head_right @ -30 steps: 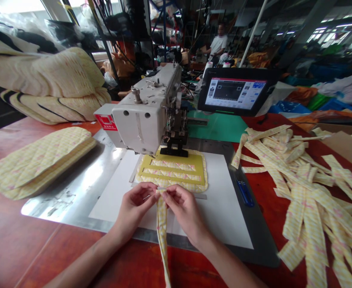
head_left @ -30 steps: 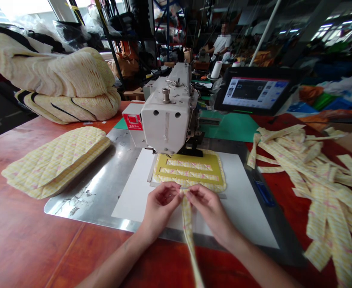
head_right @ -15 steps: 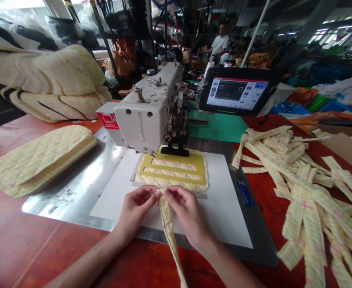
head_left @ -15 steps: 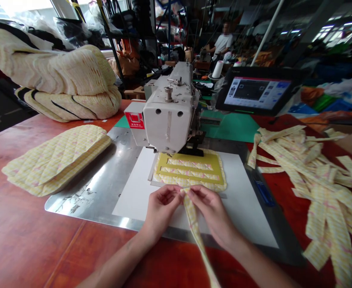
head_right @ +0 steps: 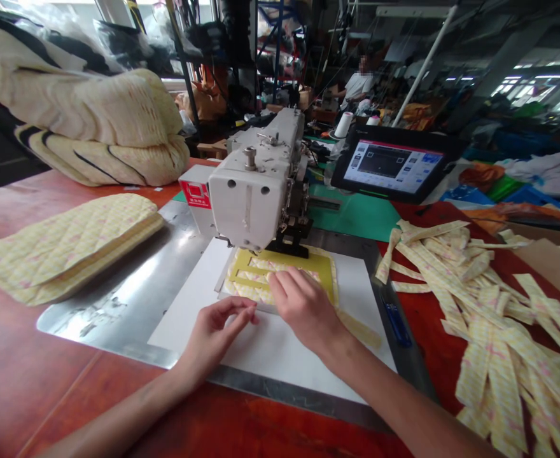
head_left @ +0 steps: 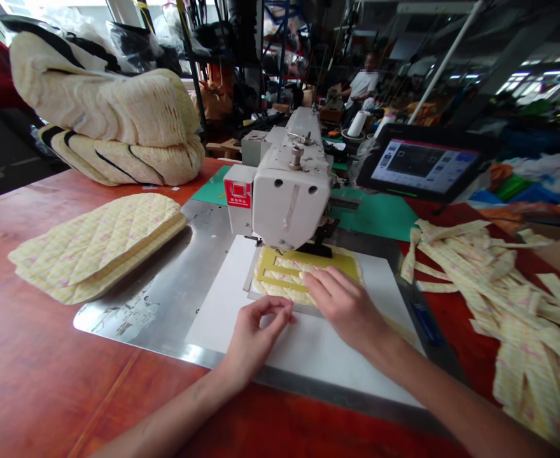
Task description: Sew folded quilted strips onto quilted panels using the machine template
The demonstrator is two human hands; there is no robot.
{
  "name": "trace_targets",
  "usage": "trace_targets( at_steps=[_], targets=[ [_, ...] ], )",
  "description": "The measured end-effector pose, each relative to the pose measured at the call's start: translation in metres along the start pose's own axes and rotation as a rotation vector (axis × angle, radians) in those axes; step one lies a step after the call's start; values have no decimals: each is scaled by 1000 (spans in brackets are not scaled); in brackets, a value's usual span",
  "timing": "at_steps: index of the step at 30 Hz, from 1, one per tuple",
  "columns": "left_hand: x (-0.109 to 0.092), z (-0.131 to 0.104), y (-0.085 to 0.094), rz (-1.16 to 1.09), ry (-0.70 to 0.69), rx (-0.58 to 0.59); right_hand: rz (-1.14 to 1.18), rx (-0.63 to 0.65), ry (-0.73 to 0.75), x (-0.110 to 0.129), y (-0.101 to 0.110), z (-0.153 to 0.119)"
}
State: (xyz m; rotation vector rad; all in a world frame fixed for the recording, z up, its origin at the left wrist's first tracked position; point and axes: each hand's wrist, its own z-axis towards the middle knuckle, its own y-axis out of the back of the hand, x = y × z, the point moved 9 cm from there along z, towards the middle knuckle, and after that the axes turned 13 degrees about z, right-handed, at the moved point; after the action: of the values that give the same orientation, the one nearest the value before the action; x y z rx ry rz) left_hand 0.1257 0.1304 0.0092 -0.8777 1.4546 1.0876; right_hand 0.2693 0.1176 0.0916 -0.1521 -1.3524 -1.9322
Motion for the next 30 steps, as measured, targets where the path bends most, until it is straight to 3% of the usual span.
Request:
trace_targets(
  at_steps=[4, 8, 12, 17, 25, 30],
  targets=[
    [3, 7, 20, 93, -4, -25, -261, 170, 162, -9, -53, 34],
    [15, 10, 39, 103, 35, -41, -412, 232, 266, -18, -81, 47],
    [12, 17, 59, 195, -35, -77, -484, 286, 319, -21, -88, 45],
    [3, 32, 70, 319, -150, -81, -444, 294, 249, -26, -88, 39],
    [9, 40, 68, 346, -185, -32, -351, 194, 48, -23, -90, 34],
    [-10, 42, 59, 603, -409, -21, -393, 190, -35, -17, -94, 36]
  ],
)
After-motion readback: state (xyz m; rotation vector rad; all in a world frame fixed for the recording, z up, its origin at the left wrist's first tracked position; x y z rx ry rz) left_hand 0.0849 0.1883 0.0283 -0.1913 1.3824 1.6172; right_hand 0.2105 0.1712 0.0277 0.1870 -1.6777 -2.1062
